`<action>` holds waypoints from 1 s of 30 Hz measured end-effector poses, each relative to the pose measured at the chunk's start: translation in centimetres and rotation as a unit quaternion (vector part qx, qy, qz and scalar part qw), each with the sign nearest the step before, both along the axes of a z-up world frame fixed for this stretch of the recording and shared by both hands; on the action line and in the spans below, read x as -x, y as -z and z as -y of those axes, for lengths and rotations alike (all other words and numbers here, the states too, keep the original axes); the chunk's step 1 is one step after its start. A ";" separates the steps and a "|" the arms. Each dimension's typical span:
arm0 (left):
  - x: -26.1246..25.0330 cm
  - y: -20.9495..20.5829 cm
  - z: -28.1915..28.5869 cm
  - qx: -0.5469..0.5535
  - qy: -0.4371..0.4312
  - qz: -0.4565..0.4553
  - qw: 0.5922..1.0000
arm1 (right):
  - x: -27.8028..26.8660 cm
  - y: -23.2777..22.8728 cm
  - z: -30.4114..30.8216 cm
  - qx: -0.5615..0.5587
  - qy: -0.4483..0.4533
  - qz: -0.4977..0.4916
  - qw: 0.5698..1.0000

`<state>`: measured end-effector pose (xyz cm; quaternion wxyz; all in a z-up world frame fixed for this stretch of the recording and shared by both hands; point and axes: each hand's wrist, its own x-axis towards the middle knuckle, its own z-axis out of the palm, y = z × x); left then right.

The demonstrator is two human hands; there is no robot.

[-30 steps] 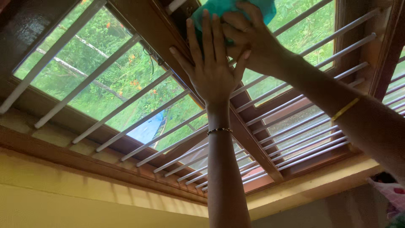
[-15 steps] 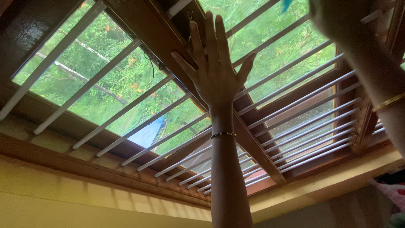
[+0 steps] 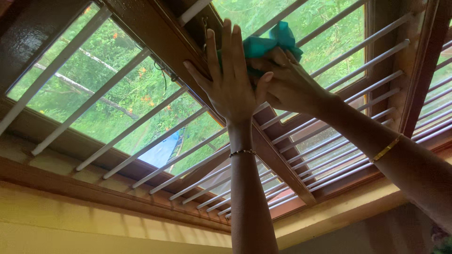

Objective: The person wipes the wooden frame and metal bars of a window with a blue cloth, moving it along the top, sides, and between the horizontal bars.

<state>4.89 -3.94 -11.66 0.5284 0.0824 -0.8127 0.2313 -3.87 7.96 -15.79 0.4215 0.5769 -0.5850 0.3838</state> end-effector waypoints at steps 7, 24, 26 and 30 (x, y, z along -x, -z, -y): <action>-0.1 -0.2 -0.3 -0.012 0.058 -0.028 0.998 | -1.6 -1.2 -2.5 -0.017 0.017 0.022 0.999; 0.6 0.0 -0.3 0.013 -0.043 -0.011 0.999 | 0.5 1.4 4.3 -0.021 0.012 0.103 0.994; 0.6 -0.3 -0.3 0.020 -0.041 -0.018 0.999 | 1.4 1.9 4.3 -0.063 0.129 -0.031 0.989; 0.4 -0.4 -0.2 0.015 -0.049 -0.004 0.999 | 6.7 3.0 2.1 -0.072 0.182 -0.103 0.975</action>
